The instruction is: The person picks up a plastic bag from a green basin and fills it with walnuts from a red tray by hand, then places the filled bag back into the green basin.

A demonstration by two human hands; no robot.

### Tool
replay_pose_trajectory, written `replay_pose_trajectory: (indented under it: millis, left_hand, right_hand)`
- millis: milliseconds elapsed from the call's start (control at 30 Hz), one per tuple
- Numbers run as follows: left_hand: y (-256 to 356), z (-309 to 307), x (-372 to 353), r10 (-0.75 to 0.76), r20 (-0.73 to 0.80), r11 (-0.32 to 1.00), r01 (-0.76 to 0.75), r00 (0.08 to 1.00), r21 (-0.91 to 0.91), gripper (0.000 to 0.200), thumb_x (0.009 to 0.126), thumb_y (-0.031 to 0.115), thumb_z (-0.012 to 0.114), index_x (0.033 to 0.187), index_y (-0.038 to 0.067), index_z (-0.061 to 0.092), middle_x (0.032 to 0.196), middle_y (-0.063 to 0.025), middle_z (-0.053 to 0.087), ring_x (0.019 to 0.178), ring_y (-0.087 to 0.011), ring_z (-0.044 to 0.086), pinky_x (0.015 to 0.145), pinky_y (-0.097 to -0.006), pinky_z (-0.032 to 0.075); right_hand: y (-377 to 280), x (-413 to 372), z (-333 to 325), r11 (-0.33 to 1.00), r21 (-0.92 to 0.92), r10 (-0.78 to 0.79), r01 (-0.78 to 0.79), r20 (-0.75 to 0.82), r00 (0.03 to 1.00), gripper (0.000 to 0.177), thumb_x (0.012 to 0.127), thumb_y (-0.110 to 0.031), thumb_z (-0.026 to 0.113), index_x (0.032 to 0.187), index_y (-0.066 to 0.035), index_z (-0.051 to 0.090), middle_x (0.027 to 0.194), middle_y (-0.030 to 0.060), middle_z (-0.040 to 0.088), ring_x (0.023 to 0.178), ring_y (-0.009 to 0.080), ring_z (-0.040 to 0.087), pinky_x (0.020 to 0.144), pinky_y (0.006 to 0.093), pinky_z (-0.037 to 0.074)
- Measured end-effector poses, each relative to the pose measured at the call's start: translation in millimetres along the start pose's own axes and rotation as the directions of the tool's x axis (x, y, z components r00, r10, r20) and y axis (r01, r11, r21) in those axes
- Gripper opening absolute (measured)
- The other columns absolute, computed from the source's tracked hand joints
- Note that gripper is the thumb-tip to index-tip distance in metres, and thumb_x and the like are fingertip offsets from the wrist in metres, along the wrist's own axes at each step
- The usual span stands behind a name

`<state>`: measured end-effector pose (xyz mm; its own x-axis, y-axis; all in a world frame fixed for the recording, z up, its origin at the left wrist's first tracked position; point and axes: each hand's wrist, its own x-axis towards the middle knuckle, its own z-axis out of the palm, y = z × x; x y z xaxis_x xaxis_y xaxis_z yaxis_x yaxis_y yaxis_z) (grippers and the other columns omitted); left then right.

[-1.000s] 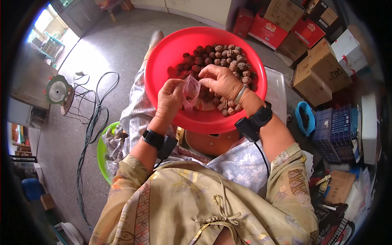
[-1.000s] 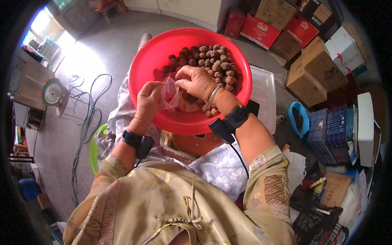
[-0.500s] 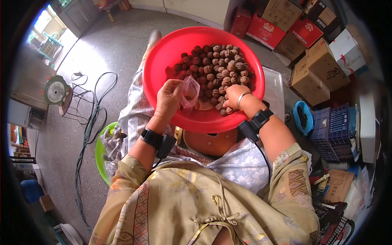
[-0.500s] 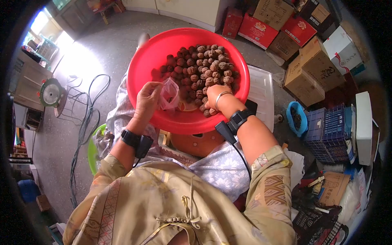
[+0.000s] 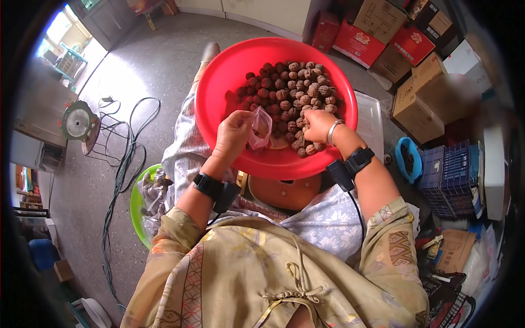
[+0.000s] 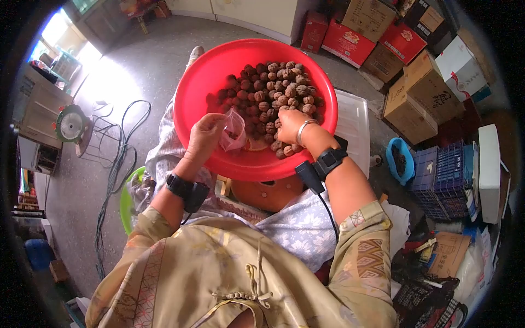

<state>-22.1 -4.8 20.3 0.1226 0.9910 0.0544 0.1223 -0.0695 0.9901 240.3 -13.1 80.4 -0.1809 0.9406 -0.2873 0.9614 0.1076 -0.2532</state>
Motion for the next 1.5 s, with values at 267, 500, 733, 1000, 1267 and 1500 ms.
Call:
replay_pose_trajectory:
  millis: [267, 500, 733, 1000, 1267, 1500]
  left_hand:
    - [8, 2, -2, -0.003, 0.066, 0.997, -0.002, 0.998, 0.071, 0.02, 0.094, 0.015, 0.063, 0.108, 0.001, 0.069, 0.084, -0.0031, 0.069, 0.079, -0.0076, 0.061, 0.07, -0.0244, 0.051]
    - [24, -2, -7, -0.079, 0.174, 0.995, 0.089, 0.981, -0.05, 0.023, 0.099, 0.017, 0.056, 0.112, 0.001, 0.067, 0.078, -0.0041, 0.068, 0.063, -0.0076, 0.062, 0.054, -0.0223, 0.048]
    - [36, -14, -7, -0.142, 0.167, 0.962, 0.176, 0.976, -0.211, 0.024, 0.102, 0.018, 0.05, 0.113, 0.002, 0.064, 0.063, -0.0031, 0.063, 0.047, -0.0082, 0.055, 0.041, -0.0199, 0.037]
    - [31, -16, -5, -0.091, 0.124, 0.947, 0.124, 0.988, -0.295, 0.021, 0.101, 0.015, 0.051, 0.112, 0.002, 0.064, 0.064, -0.0022, 0.06, 0.045, -0.0076, 0.053, 0.041, -0.0202, 0.037]
    - [11, -9, 3, 0.004, -0.012, 0.975, -0.007, 1.0, -0.222, 0.018, 0.098, 0.012, 0.06, 0.107, 0.0, 0.07, 0.084, 0.0006, 0.067, 0.072, -0.0048, 0.059, 0.061, -0.0192, 0.047]
    - [8, -11, 4, -0.038, 0.046, 0.981, 0.046, 0.998, -0.187, 0.018, 0.097, 0.012, 0.061, 0.107, -0.001, 0.069, 0.088, -0.0013, 0.068, 0.076, -0.0061, 0.06, 0.067, -0.0199, 0.049]
  right_hand:
    - [-20, 6, -4, 0.74, 0.619, -0.165, 0.263, -0.212, 0.963, 0.025, 0.084, -0.014, 0.073, 0.105, -0.003, 0.065, 0.087, 0.0027, 0.065, 0.085, 0.0106, 0.062, 0.077, 0.0285, 0.052]
    - [-49, 10, 1, 0.675, 0.673, -0.266, 0.303, -0.161, 0.95, 0.027, 0.087, -0.012, 0.07, 0.111, -0.003, 0.063, 0.092, 0.0031, 0.067, 0.085, 0.0104, 0.062, 0.075, 0.0263, 0.053]
    - [-23, 16, -1, 0.792, 0.546, -0.181, 0.272, -0.216, 0.959, 0.021, 0.083, -0.016, 0.073, 0.099, -0.003, 0.067, 0.091, 0.0078, 0.071, 0.082, 0.0162, 0.066, 0.073, 0.0302, 0.054]
    - [6, 21, 20, 0.991, 0.019, -0.134, 0.134, -0.04, 0.99, 0.018, 0.077, -0.012, 0.068, 0.095, -0.008, 0.071, 0.095, 0.0166, 0.07, 0.091, 0.0328, 0.068, 0.081, 0.0401, 0.054]
    - [-13, 23, 49, 0.872, -0.468, -0.031, 0.145, 0.243, 0.97, 0.037, 0.071, -0.023, 0.08, 0.106, -0.011, 0.074, 0.116, 0.0147, 0.067, 0.109, 0.0282, 0.065, 0.091, 0.0394, 0.053]
    - [-14, 25, 57, 0.89, -0.44, -0.029, 0.119, 0.207, 0.978, 0.051, 0.064, -0.021, 0.087, 0.111, -0.008, 0.071, 0.126, 0.0148, 0.06, 0.116, 0.0286, 0.061, 0.093, 0.0372, 0.052]
